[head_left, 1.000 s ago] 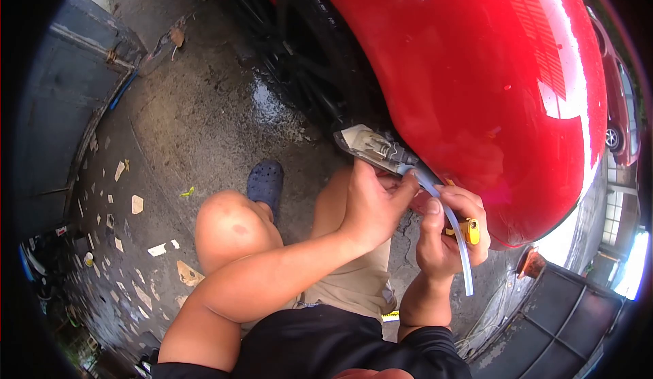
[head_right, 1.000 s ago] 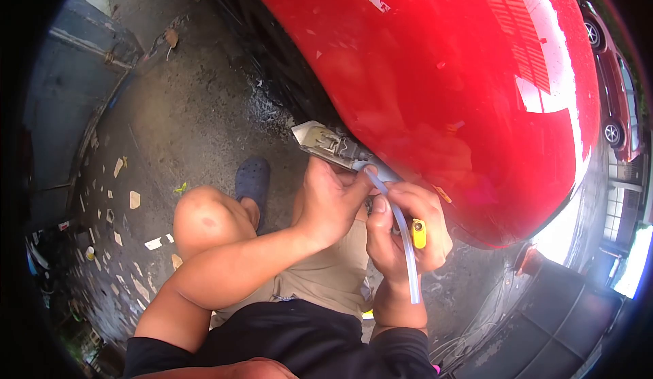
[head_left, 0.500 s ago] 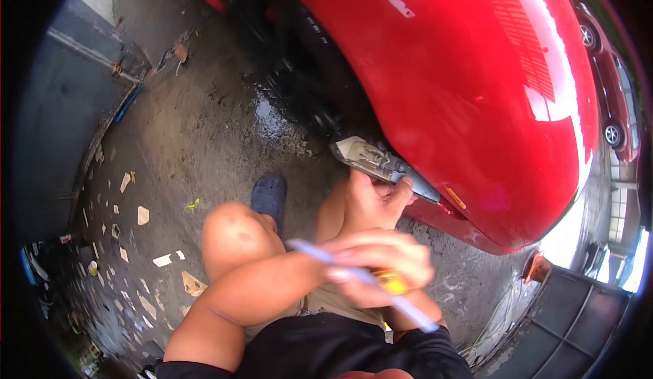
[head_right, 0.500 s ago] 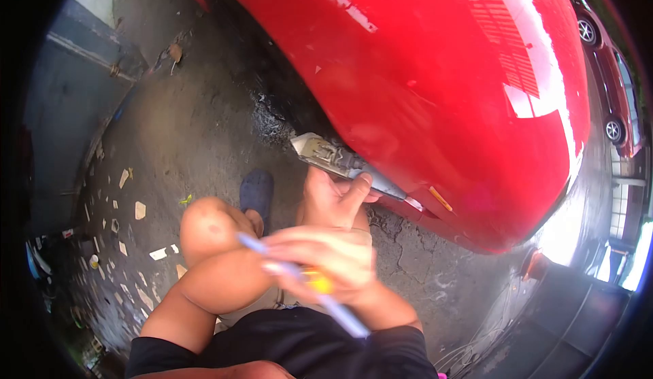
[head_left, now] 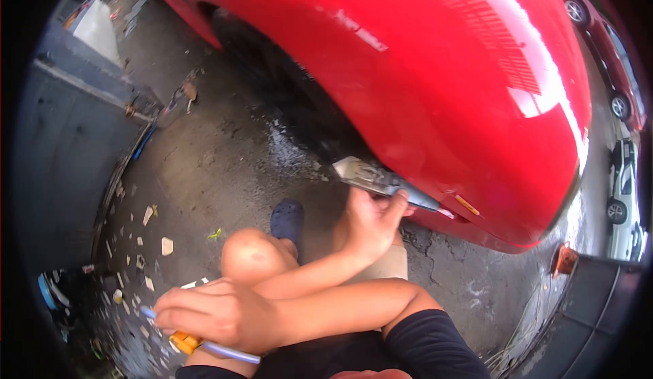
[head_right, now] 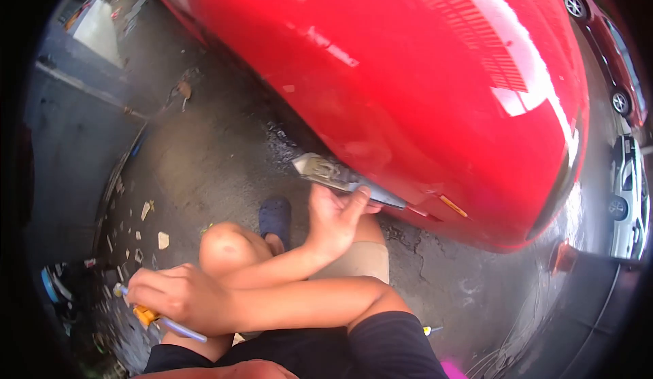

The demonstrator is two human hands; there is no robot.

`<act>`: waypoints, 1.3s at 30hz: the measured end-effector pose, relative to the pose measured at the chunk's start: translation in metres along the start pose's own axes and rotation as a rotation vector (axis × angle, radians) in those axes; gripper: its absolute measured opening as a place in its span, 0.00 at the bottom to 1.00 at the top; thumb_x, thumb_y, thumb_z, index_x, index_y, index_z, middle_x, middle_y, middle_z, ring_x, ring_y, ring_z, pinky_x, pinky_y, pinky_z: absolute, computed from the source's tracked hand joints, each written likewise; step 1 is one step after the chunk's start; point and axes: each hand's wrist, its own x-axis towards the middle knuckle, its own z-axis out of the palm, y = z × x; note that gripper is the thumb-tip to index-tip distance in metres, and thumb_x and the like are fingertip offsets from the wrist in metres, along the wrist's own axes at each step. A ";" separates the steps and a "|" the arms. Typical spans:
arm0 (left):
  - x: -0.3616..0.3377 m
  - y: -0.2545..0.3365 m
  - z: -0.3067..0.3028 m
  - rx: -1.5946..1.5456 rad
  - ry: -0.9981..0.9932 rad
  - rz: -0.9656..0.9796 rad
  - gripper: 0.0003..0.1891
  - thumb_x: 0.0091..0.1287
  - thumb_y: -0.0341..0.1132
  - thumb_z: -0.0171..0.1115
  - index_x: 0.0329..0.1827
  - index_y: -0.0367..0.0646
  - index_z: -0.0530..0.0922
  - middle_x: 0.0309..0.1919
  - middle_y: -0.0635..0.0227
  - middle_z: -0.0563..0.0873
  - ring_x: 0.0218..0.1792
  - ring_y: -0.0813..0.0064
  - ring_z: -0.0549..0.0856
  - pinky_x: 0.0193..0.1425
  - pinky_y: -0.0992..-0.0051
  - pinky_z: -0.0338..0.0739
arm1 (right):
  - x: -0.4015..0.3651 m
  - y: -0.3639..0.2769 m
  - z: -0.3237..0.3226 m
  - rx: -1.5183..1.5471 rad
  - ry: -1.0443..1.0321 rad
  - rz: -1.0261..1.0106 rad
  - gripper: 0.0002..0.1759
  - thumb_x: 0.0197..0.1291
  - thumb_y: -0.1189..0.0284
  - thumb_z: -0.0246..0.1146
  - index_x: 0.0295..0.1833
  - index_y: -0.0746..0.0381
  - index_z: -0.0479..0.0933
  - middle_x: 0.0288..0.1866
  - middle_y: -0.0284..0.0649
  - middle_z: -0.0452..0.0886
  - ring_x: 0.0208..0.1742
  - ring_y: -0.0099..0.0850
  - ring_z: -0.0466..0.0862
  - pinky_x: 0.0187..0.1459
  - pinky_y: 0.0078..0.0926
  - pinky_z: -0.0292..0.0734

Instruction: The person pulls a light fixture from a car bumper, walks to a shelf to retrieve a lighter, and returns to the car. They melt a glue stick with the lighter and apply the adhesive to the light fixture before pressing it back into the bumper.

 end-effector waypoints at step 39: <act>0.008 0.012 0.001 -0.030 0.011 -0.112 0.14 0.73 0.25 0.57 0.57 0.31 0.66 0.42 0.53 0.82 0.25 0.70 0.85 0.23 0.70 0.88 | -0.015 0.021 -0.031 -0.455 -0.160 0.273 0.23 0.47 0.74 0.73 0.51 0.60 0.75 0.46 0.39 0.76 0.37 0.39 0.87 0.35 0.38 0.83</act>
